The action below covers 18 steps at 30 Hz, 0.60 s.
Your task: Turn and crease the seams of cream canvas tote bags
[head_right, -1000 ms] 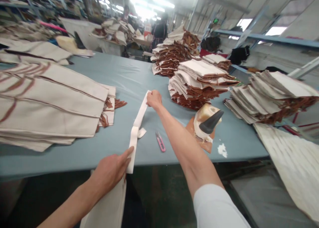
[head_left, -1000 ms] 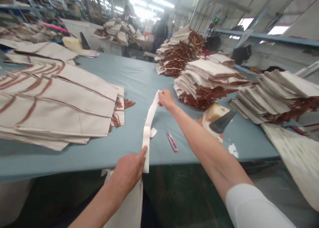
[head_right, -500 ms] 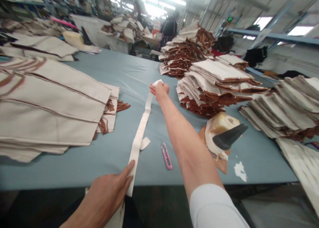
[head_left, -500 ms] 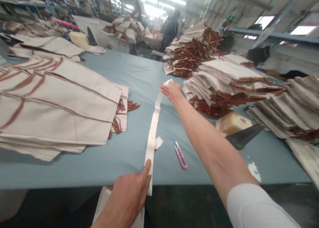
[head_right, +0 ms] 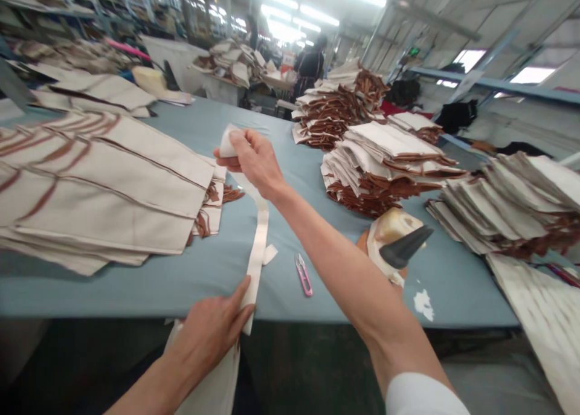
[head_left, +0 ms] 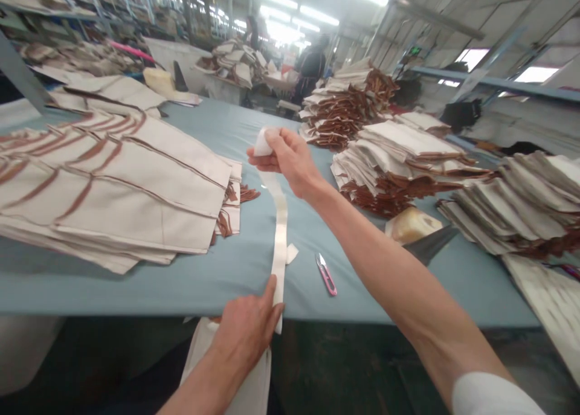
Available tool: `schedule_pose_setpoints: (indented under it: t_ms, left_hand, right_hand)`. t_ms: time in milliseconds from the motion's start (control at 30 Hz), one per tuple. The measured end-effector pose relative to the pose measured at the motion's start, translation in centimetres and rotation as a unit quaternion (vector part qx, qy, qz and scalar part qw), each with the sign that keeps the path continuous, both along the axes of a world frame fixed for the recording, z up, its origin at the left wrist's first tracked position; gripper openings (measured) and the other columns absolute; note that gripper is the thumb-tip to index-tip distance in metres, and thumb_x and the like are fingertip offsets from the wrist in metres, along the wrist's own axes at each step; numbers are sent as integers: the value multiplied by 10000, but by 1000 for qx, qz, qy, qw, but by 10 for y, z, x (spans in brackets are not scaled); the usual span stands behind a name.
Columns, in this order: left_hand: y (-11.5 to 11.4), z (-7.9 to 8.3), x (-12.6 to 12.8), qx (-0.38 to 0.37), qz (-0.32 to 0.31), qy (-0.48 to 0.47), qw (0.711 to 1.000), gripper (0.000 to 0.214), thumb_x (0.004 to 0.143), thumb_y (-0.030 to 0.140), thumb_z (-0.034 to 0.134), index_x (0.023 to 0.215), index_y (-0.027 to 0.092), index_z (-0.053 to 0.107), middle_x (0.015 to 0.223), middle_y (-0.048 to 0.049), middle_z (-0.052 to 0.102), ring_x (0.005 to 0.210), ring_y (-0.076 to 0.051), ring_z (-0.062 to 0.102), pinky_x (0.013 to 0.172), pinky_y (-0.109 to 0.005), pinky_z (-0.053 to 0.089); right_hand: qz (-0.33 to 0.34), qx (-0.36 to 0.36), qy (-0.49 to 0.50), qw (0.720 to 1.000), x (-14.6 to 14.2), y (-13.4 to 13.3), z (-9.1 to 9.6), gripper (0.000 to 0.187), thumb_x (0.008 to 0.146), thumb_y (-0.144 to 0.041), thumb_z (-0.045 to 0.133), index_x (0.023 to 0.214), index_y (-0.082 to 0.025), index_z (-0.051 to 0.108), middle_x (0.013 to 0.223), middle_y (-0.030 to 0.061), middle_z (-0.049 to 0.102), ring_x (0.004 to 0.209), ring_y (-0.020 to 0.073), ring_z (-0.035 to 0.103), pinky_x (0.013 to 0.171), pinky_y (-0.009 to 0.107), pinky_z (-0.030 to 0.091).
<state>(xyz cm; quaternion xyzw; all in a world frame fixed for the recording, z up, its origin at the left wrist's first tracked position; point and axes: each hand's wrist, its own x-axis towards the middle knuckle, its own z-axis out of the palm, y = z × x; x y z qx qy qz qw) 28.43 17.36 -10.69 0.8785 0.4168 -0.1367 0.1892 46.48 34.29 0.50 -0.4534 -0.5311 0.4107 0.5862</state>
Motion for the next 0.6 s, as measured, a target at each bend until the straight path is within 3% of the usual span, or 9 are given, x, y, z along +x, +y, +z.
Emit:
schedule_pose_setpoints:
  t_ms: [133, 233, 367, 600]
  left_hand:
    - [-3, 0, -1, 34, -1, -27, 999, 565, 1175, 294, 530, 1718, 141, 500, 1131, -237, 873, 1115, -406, 862, 948, -468, 671]
    - [-6, 0, -2, 46, -1, -40, 998, 548, 1169, 283, 528, 1697, 135, 522, 1104, -227, 871, 1082, -394, 866, 925, -449, 668]
    - [-6, -4, -2, 42, -1, -44, 998, 548, 1161, 269, 533, 1694, 138, 525, 1069, -224, 874, 1056, -391, 871, 903, -441, 669]
    - [-2, -20, 0, 1, -9, -10, 1000, 610, 1146, 208, 544, 1750, 173, 464, 946, -198, 891, 924, -376, 895, 807, -401, 674]
  right_hand:
    - [-52, 34, 10, 998, -13, 10, 32, 205, 1191, -325, 540, 1007, -243, 573, 968, -8, 823, 853, 116, 835, 858, 272, 667]
    - [-144, 4, 20, 989, -7, 32, 38, 213, 1193, -294, 500, 1000, -241, 572, 959, -10, 819, 860, 106, 820, 873, 259, 650]
    - [-222, -39, 21, 974, 15, 57, 18, 243, 1184, -251, 458, 964, -230, 556, 885, -7, 790, 793, 94, 783, 827, 219, 621]
    - [-259, -65, 35, 963, 65, 111, -20, 198, 1171, -266, 494, 980, -237, 535, 894, -21, 786, 800, 88, 773, 798, 182, 599]
